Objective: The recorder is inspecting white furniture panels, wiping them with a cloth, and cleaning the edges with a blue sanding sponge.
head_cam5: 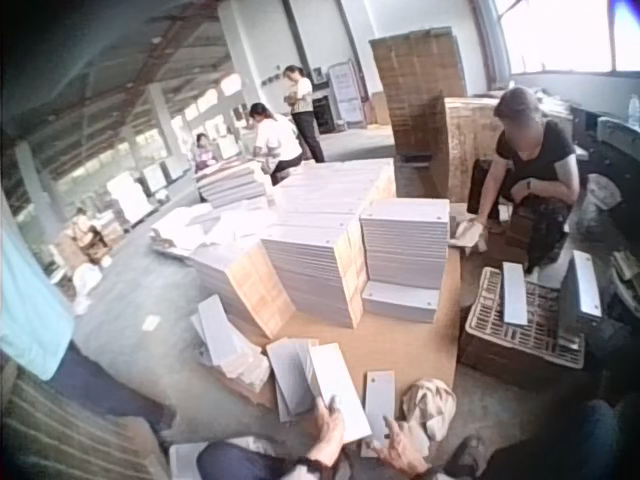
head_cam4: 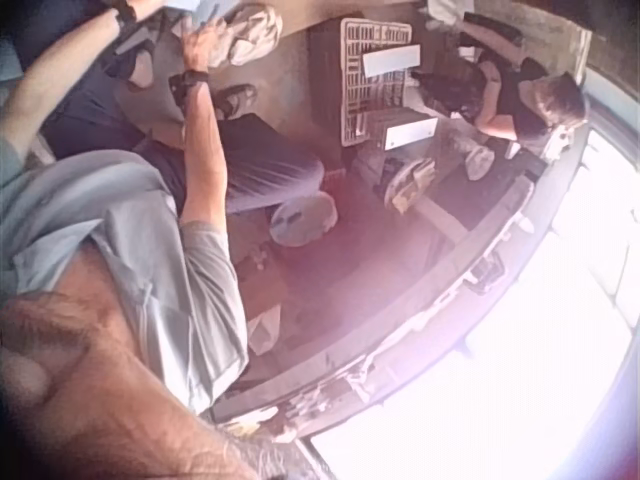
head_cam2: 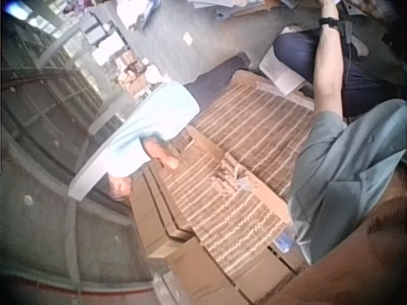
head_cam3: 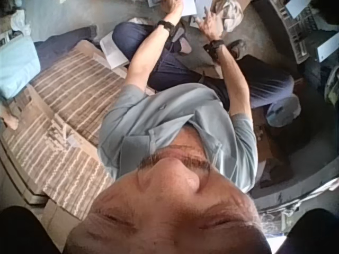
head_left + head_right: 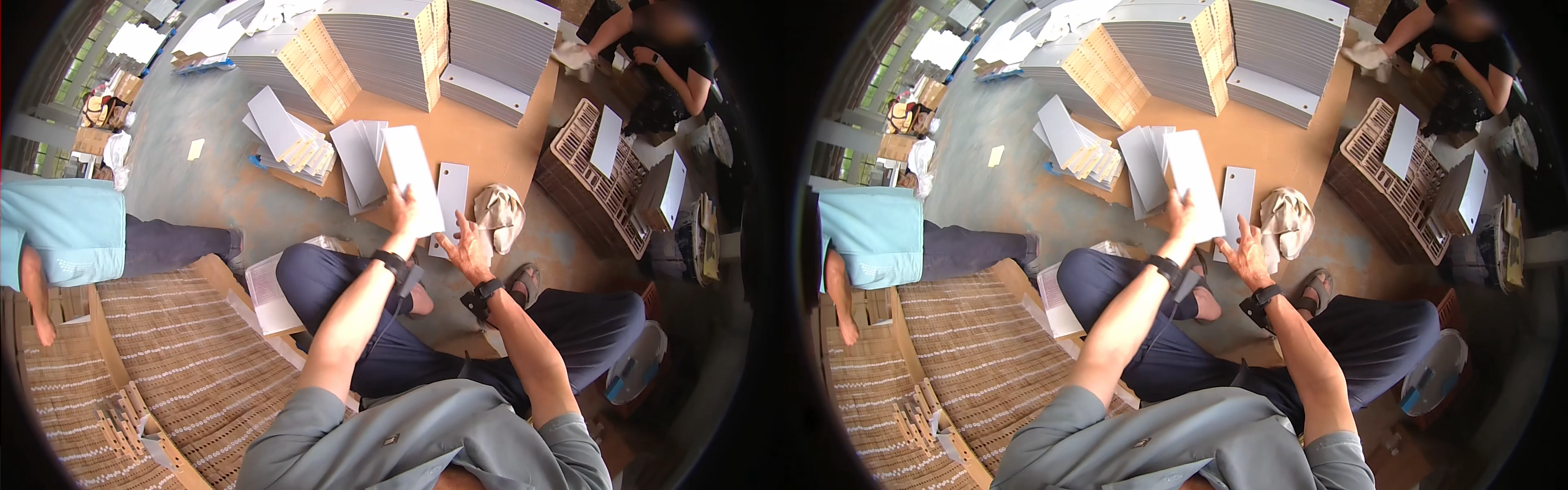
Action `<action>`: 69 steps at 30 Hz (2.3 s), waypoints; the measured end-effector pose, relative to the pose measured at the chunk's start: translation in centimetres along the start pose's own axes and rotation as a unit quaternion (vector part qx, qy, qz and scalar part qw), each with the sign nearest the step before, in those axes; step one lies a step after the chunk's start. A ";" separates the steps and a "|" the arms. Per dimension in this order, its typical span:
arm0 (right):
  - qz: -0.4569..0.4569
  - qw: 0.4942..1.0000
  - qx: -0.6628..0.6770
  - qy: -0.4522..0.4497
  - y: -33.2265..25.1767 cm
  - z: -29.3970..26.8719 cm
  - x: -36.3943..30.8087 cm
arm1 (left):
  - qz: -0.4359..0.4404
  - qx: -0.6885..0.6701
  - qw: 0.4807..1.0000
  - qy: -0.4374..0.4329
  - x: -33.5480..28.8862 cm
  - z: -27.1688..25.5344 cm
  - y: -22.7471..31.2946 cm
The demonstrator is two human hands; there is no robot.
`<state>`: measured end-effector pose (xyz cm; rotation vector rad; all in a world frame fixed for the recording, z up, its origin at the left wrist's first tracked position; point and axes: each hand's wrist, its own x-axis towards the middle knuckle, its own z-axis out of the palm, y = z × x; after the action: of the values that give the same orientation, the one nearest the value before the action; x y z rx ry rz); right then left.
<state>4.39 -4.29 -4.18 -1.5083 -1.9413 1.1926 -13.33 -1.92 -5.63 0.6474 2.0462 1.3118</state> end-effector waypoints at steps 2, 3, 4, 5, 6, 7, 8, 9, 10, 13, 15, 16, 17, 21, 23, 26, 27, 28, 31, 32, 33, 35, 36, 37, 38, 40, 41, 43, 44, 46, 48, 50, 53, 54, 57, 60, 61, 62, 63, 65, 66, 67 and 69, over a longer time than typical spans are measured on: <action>-0.013 0.999 -0.003 -0.030 3.0 1.8 0.4 | 0.101 0.046 0.989 0.099 4.4 -3.0 -0.6; -0.005 0.999 -0.007 -0.041 2.3 2.2 0.3 | 0.097 0.034 0.987 0.124 6.8 -5.2 -1.2; 0.011 0.999 -0.014 -0.035 3.5 1.9 0.0 | 0.086 0.029 0.985 0.148 7.2 -4.9 -0.4; 0.010 0.999 0.010 -0.035 2.8 2.4 0.0 | 0.084 0.001 0.985 0.153 9.8 -7.5 -1.1; 0.020 0.999 0.029 -0.030 3.1 2.6 -0.1 | 0.076 0.011 0.989 0.124 11.2 -9.3 -1.6; 0.024 0.999 0.027 -0.028 3.3 2.6 -0.1 | 0.042 0.092 0.988 0.116 12.3 -10.5 -1.7; 0.011 1.000 0.003 -0.014 3.3 2.6 0.1 | 0.010 0.172 0.979 0.109 12.9 -11.2 -1.5; 0.002 1.000 -0.022 0.001 3.6 2.5 0.1 | 0.007 0.170 0.980 0.102 12.2 -10.5 -1.5; 0.013 0.999 -0.029 0.006 4.6 2.2 0.3 | 0.106 0.215 0.956 0.166 10.7 -9.0 -1.4; 0.061 0.998 -0.001 0.011 7.3 2.2 0.8 | 0.290 0.198 0.931 0.098 4.9 -4.2 -0.3; 0.062 0.996 0.053 0.032 7.1 3.7 1.0 | 0.176 0.148 0.963 -0.138 2.1 -1.6 -3.1; 0.055 0.991 0.110 0.045 5.7 4.6 1.3 | 0.241 0.224 0.942 -0.062 0.2 -0.6 -6.4; 0.052 0.992 0.111 0.042 5.4 4.5 1.6 | 0.168 0.276 0.941 -0.098 -1.6 0.9 -7.6; 0.096 0.988 0.094 -0.071 7.2 2.4 1.5 | -0.027 0.301 0.948 -0.101 -5.8 3.6 -6.0; 0.209 0.913 0.324 -0.133 7.7 1.9 1.1 | -0.067 0.307 0.941 -0.124 -6.0 3.3 -3.7; 0.189 0.932 0.276 -0.137 3.6 2.2 0.3 | -0.161 0.034 0.952 -0.256 -4.5 0.8 -3.6; 0.198 0.939 0.246 -0.137 2.7 3.0 0.0 | -0.170 0.006 0.952 -0.256 -4.8 1.4 -3.3; 0.219 0.928 0.273 -0.132 1.7 2.9 -0.8 | -0.178 -0.022 0.949 -0.258 -5.2 2.1 -3.1; 0.065 0.961 0.249 -0.099 2.1 1.9 -1.9 | -0.134 -0.005 0.957 -0.258 -5.4 2.5 -3.1; 0.009 0.974 0.213 -0.078 2.1 1.8 -2.2 | -0.095 0.001 0.956 -0.277 -5.2 2.7 -3.0; 0.027 0.967 0.232 -0.103 2.3 0.0 -2.7 | -0.104 -0.032 0.936 -0.334 -6.4 2.8 -0.7; 0.045 0.926 0.332 -0.174 -2.3 -2.4 -3.1 | -0.068 -0.078 0.945 -0.311 -5.8 1.9 -0.9; 0.039 0.926 0.348 -0.140 0.9 -2.7 -2.8 | -0.079 -0.098 0.939 -0.321 -7.7 3.1 2.1; 0.046 0.918 0.367 -0.146 0.7 -3.8 -2.9 | -0.073 -0.091 0.931 -0.345 -7.1 2.8 2.2; 0.050 0.908 0.386 -0.156 -0.2 -5.0 -2.9 | -0.085 -0.104 0.917 -0.376 -6.0 3.2 1.9; 0.056 0.904 0.405 -0.128 -0.8 -7.8 -3.4 | -0.117 -0.181 0.858 -0.466 -8.1 3.7 5.1; 0.065 0.934 0.348 -0.042 0.9 -7.4 -3.5 | -0.095 -0.208 0.854 -0.467 -8.8 5.1 5.5; 0.031 0.958 0.265 0.102 2.5 -8.5 -3.4 | -0.070 -0.197 0.864 -0.457 -10.2 7.2 6.8; -0.005 0.957 0.178 0.230 3.4 -9.0 -3.2 | -0.047 -0.187 0.879 -0.436 -10.9 8.1 7.3; 0.014 0.941 0.084 0.326 4.7 -12.0 -2.4 | -0.047 -0.169 0.881 -0.440 -11.3 9.7 7.0; 0.034 0.908 -0.016 0.417 7.2 -14.9 -1.7 | -0.048 -0.139 0.875 -0.461 -11.8 10.8 6.7; 0.122 0.890 -0.067 0.434 8.2 -18.1 -1.8 | -0.044 -0.123 0.870 -0.475 -12.1 11.1 6.2; 0.217 0.867 -0.152 0.421 11.8 -21.1 -2.5 | -0.031 -0.086 0.857 -0.507 -12.9 11.9 4.9; 0.257 0.868 -0.160 0.394 12.5 -21.6 -2.7 | -0.030 -0.085 0.857 -0.507 -13.1 11.9 4.5; 0.327 0.868 -0.144 0.344 14.2 -22.8 -3.2 | -0.028 -0.042 0.852 -0.522 -13.6 11.9 3.9; 0.254 0.856 -0.182 0.412 14.8 -22.1 -4.0 | -0.022 -0.030 0.849 -0.527 -13.8 11.5 3.8; 0.301 0.867 -0.154 0.366 14.4 -22.1 -4.1 | -0.026 -0.034 0.851 -0.523 -13.6 11.4 3.7; 0.346 0.874 -0.126 0.316 13.9 -22.0 -4.2 | -0.028 -0.033 0.854 -0.518 -13.7 11.1 3.4; 0.328 0.863 -0.143 0.356 14.8 -22.0 -4.1 | -0.025 -0.029 0.855 -0.518 -14.0 11.2 3.4; 0.343 0.861 -0.141 0.350 15.4 -21.5 -4.3 | -0.029 -0.039 0.864 -0.502 -14.0 11.0 3.4; 0.357 0.864 -0.138 0.326 15.3 -20.9 -3.9 | -0.033 -0.044 0.866 -0.498 -13.3 11.0 2.4; 0.325 0.878 -0.100 0.337 15.8 -20.9 -3.8 | -0.028 -0.035 0.865 -0.500 -13.2 11.1 1.9; 0.259 0.904 -0.067 0.333 14.7 -19.9 -3.9 | -0.014 -0.053 0.883 -0.466 -13.6 11.8 1.3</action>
<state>28.98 0.28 -4.49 -2.2250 -1.2133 0.5720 4.64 -3.48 -5.02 0.9545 1.1727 0.8187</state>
